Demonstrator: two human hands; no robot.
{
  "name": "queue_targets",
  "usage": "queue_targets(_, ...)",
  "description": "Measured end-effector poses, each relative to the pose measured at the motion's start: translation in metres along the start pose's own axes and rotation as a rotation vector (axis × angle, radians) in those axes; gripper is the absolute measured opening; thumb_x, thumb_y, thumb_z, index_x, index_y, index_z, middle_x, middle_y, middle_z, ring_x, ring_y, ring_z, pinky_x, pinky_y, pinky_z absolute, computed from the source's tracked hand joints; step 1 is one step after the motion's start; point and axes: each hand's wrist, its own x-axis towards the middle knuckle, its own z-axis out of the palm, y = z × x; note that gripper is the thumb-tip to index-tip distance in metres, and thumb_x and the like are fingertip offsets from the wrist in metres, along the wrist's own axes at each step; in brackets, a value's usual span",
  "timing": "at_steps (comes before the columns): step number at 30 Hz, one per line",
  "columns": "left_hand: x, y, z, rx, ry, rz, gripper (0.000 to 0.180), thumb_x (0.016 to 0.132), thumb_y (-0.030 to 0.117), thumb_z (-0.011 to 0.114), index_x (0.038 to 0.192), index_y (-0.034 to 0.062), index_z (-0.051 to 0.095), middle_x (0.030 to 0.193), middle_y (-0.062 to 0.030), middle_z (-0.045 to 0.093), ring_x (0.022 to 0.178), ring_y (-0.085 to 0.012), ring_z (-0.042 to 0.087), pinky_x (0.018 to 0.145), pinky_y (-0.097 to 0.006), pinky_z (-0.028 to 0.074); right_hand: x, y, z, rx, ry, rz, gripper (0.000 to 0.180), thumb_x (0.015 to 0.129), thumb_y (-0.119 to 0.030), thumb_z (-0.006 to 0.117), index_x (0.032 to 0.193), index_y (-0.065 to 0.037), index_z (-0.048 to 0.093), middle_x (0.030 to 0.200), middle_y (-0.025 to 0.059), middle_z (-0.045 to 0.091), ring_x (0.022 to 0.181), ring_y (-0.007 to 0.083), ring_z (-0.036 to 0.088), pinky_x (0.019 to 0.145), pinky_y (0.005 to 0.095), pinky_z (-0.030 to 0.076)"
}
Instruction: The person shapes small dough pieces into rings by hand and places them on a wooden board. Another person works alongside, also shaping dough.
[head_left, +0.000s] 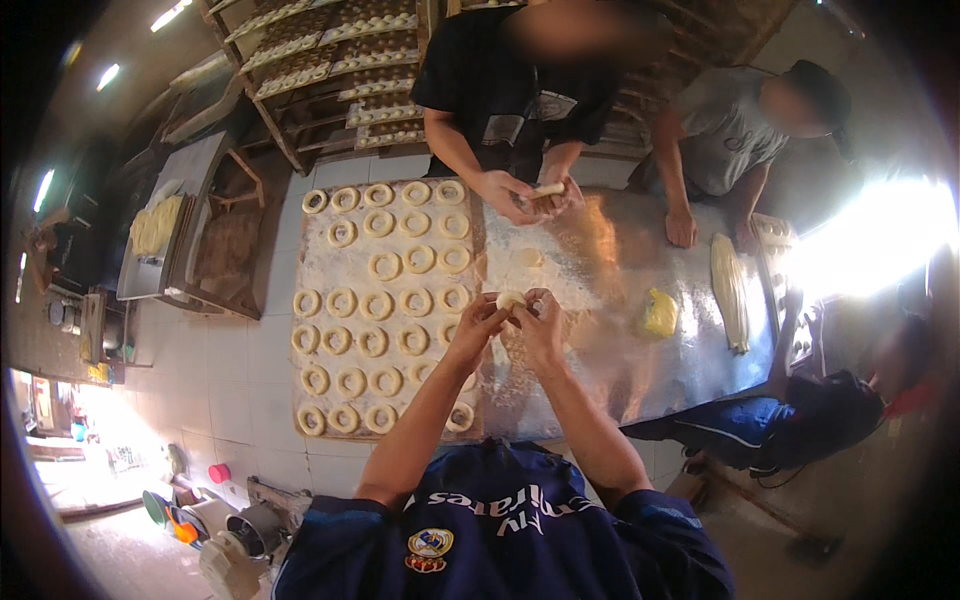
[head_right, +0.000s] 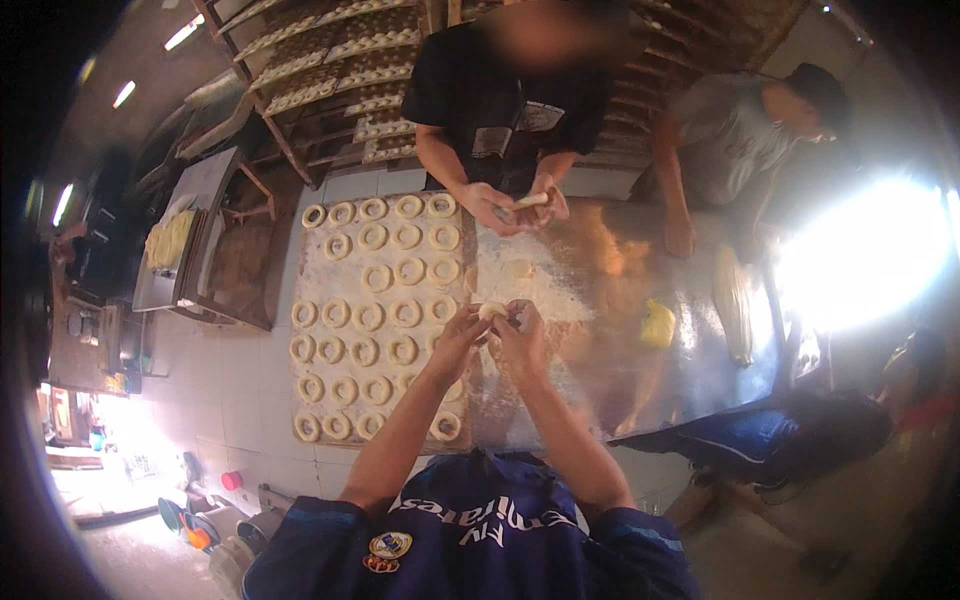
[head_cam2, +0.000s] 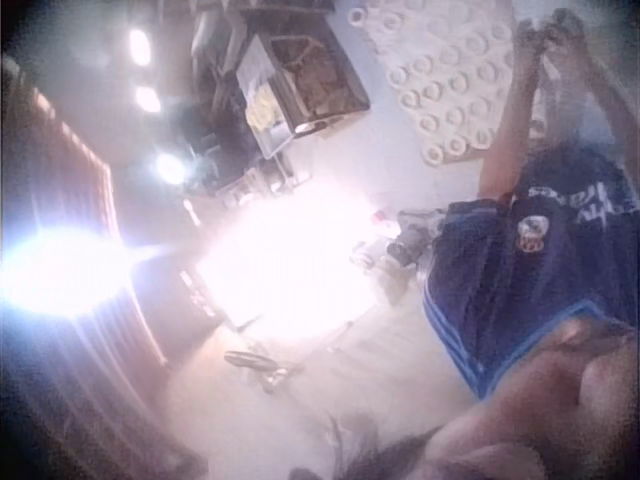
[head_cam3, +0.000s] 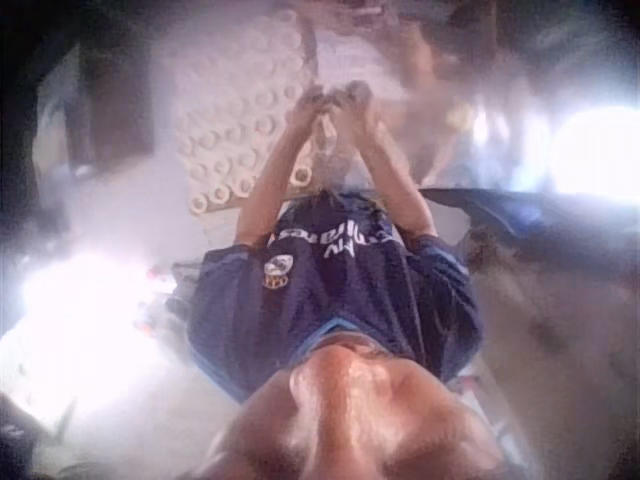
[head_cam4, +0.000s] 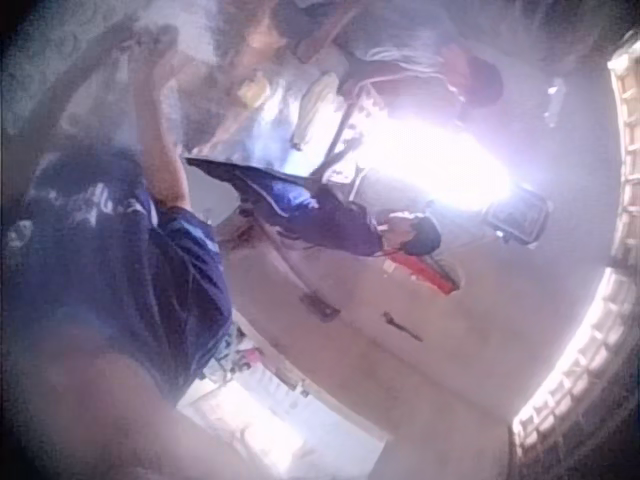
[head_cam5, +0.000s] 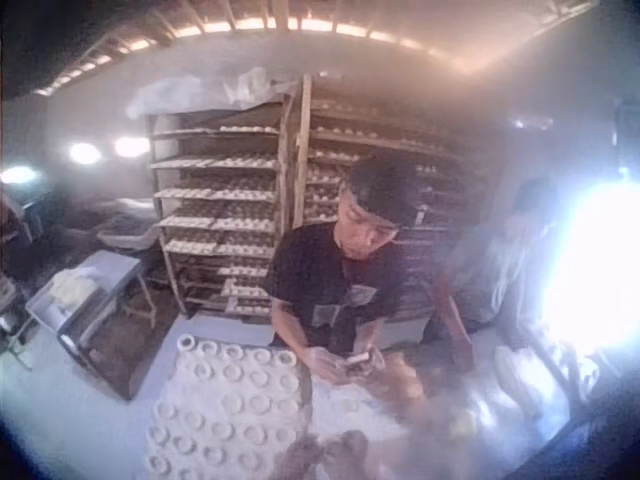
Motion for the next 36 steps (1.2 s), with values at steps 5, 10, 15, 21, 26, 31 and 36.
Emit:
queue_targets(5, 0.001, -0.020, 0.047, 0.421, 0.137, 0.439, 0.021, 0.106, 0.018, 0.070, 0.118, 0.0029, 0.062, 0.101, -0.0057, 0.074, 0.094, -0.0103, 0.067, 0.081, -0.029, 0.054, 0.005, 0.006, -0.038, -0.301, 0.055, -0.137, 0.018, 0.095, 0.003, 0.065, 0.100, -0.007, 0.052, 0.092, -0.0002, 0.051, 0.088, 0.0096, 0.054, 0.076, 0.0301, 0.050)
queue_targets(10, -0.004, -0.004, 0.072, 0.460, 0.190, 0.438, 0.020, 0.109, 0.016, 0.063, 0.122, 0.0055, 0.053, 0.098, -0.0061, 0.065, 0.087, -0.0150, 0.067, 0.073, -0.032, 0.055, 0.000, -0.018, -0.041, 0.368, -0.052, 0.107, 0.010, 0.099, -0.003, 0.058, 0.096, -0.011, 0.054, 0.086, -0.0015, 0.052, 0.082, 0.0101, 0.054, 0.069, 0.0286, 0.044)
queue_targets(15, -0.013, 0.010, 0.071, -0.439, -0.209, 0.276, 0.033, 0.111, 0.030, 0.057, 0.135, 0.0081, 0.054, 0.120, -0.0074, 0.064, 0.103, -0.0186, 0.067, 0.084, -0.033, 0.058, 0.016, 0.001, -0.043, 0.403, -0.187, 0.256, 0.033, 0.109, -0.039, 0.059, 0.093, -0.011, 0.062, 0.084, 0.0011, 0.057, 0.077, 0.0123, 0.057, 0.075, 0.0280, 0.048)
queue_targets(21, -0.014, 0.014, 0.010, 0.628, 0.402, 0.207, 0.030, 0.113, 0.034, 0.048, 0.113, 0.0096, 0.065, 0.098, -0.0027, 0.069, 0.083, -0.0229, 0.072, 0.066, -0.041, 0.058, 0.015, 0.035, -0.003, 0.347, -0.248, 0.246, 0.059, 0.109, -0.062, 0.052, 0.101, -0.006, 0.068, 0.087, 0.0049, 0.065, 0.072, 0.0131, 0.060, 0.071, 0.0322, 0.052)
queue_targets(26, -0.030, 0.026, -0.048, 0.508, 0.514, 0.266, 0.041, 0.112, 0.044, 0.051, 0.105, 0.0061, 0.065, 0.073, -0.0106, 0.064, 0.064, -0.0304, 0.068, 0.054, -0.043, 0.051, -0.010, 0.038, 0.086, 0.273, -0.067, 0.373, 0.064, 0.107, -0.063, 0.056, 0.105, -0.001, 0.071, 0.083, 0.0082, 0.070, 0.066, 0.0149, 0.064, 0.063, 0.0327, 0.059)
queue_targets(31, -0.051, 0.056, -0.099, 1.218, 0.660, 0.476, 0.053, 0.111, 0.060, 0.050, 0.103, 0.0088, 0.062, 0.065, -0.0028, 0.059, 0.058, -0.0196, 0.060, 0.055, -0.039, 0.050, -0.034, 0.042, 0.158, -0.025, -0.159, 0.138, 0.059, 0.109, -0.059, 0.055, 0.093, -0.003, 0.065, 0.076, 0.0020, 0.061, 0.072, 0.0130, 0.058, 0.068, 0.0335, 0.051)
queue_targets(36, -0.042, 0.084, -0.182, 0.341, 0.397, 0.445, 0.030, 0.103, 0.018, 0.074, 0.126, 0.0014, 0.064, 0.101, -0.0033, 0.073, 0.082, -0.0113, 0.066, 0.068, -0.033, 0.054, 0.003, 0.048, 0.226, -0.281, -0.292, -0.062, 0.039, 0.109, -0.038, 0.062, 0.101, 0.000, 0.065, 0.085, 0.0049, 0.062, 0.077, 0.0159, 0.055, 0.073, 0.0351, 0.048)
